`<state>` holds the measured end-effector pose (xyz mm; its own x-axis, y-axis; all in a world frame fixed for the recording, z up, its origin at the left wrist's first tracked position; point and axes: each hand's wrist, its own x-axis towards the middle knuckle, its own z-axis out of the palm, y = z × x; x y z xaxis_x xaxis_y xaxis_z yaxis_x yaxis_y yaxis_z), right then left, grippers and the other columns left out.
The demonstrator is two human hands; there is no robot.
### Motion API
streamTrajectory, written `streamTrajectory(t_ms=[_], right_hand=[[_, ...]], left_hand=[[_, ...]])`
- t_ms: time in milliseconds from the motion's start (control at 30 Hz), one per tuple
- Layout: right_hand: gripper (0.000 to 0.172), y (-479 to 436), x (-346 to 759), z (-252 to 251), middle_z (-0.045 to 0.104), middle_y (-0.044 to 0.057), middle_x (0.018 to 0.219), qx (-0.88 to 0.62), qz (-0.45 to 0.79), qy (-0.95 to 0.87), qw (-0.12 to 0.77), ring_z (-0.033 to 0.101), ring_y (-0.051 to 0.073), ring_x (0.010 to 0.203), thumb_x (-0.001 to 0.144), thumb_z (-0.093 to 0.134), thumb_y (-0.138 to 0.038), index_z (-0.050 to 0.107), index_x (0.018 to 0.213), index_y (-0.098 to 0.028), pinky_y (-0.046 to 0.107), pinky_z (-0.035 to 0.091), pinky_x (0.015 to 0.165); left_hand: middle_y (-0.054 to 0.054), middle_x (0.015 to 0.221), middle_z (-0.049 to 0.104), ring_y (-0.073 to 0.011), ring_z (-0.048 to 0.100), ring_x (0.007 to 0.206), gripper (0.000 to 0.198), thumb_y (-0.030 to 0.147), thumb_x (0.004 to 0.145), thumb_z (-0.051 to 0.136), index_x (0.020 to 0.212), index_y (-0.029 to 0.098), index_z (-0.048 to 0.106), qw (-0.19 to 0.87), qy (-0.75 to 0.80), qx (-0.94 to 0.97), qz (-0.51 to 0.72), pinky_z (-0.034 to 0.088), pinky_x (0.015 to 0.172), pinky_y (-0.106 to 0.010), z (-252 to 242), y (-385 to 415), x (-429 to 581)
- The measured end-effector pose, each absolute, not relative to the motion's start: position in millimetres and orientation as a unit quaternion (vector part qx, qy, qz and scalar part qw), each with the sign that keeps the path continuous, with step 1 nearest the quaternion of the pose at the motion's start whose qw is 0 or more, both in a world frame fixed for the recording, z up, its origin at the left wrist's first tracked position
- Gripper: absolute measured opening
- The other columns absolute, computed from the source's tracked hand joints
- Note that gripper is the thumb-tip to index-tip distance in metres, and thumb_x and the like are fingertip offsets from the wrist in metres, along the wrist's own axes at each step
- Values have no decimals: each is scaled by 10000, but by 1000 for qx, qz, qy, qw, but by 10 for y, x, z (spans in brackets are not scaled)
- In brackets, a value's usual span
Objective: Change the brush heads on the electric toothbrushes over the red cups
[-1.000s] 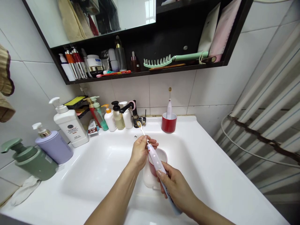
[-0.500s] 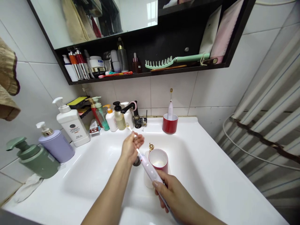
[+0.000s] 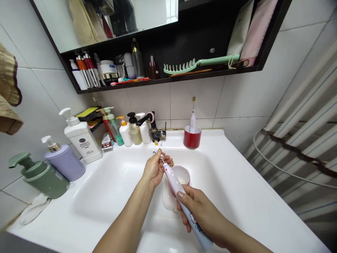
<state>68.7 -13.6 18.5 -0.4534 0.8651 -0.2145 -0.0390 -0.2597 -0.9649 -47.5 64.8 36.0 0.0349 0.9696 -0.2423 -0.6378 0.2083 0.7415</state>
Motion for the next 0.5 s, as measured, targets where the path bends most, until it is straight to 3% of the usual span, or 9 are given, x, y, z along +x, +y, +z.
streamTrajectory(t_ms=[500], right_hand=[[221,-142,699,182,422,-30,604,-413,671,-513,340,406,36,387,719,330,-363,395,677,-157,180,351,362]], left_hand=[[-3,514,534,-93,533,495,123,248,661,460,645,126,446,675,353,266,591,412,524,-213,317,623,-437]])
